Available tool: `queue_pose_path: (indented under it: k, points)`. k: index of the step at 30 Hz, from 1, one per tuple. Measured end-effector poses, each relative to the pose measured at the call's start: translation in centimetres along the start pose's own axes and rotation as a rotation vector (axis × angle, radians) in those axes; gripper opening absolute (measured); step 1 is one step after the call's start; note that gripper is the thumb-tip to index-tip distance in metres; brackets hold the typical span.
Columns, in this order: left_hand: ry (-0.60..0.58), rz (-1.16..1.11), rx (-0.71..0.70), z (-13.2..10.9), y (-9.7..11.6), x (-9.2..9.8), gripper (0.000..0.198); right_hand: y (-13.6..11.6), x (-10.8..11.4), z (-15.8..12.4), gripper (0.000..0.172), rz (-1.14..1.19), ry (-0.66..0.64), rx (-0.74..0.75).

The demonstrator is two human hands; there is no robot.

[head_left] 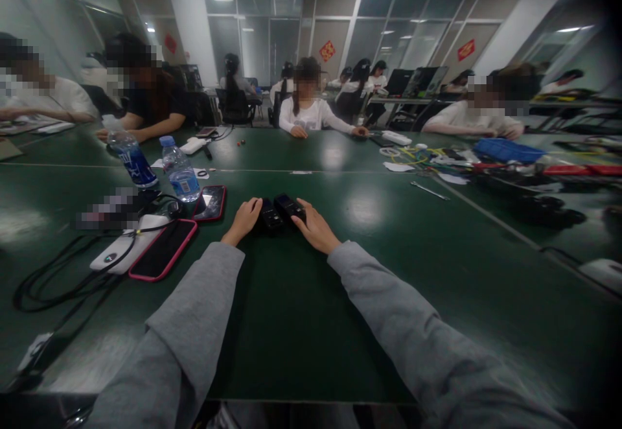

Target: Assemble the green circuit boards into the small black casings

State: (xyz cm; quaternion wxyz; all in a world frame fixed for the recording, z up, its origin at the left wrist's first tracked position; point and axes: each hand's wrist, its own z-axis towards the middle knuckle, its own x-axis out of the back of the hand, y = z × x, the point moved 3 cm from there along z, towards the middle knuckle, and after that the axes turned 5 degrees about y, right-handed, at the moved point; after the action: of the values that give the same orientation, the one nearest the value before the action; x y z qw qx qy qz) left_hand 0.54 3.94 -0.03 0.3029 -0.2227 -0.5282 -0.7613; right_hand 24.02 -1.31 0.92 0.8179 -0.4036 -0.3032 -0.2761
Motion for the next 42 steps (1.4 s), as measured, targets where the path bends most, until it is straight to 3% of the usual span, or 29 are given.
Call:
queue_pose_path:
  k: [9, 42]
  points:
    - [0.003, 0.01, -0.013, 0.24, -0.05, -0.16, 0.044, -0.48, -0.31, -0.01, 0.059, -0.128, -0.09, 0.122]
    - [0.004, 0.021, -0.013, 0.35, -0.25, -0.35, 0.044, -0.62, -0.4, -0.1, 0.059, -0.173, -0.089, 0.122]
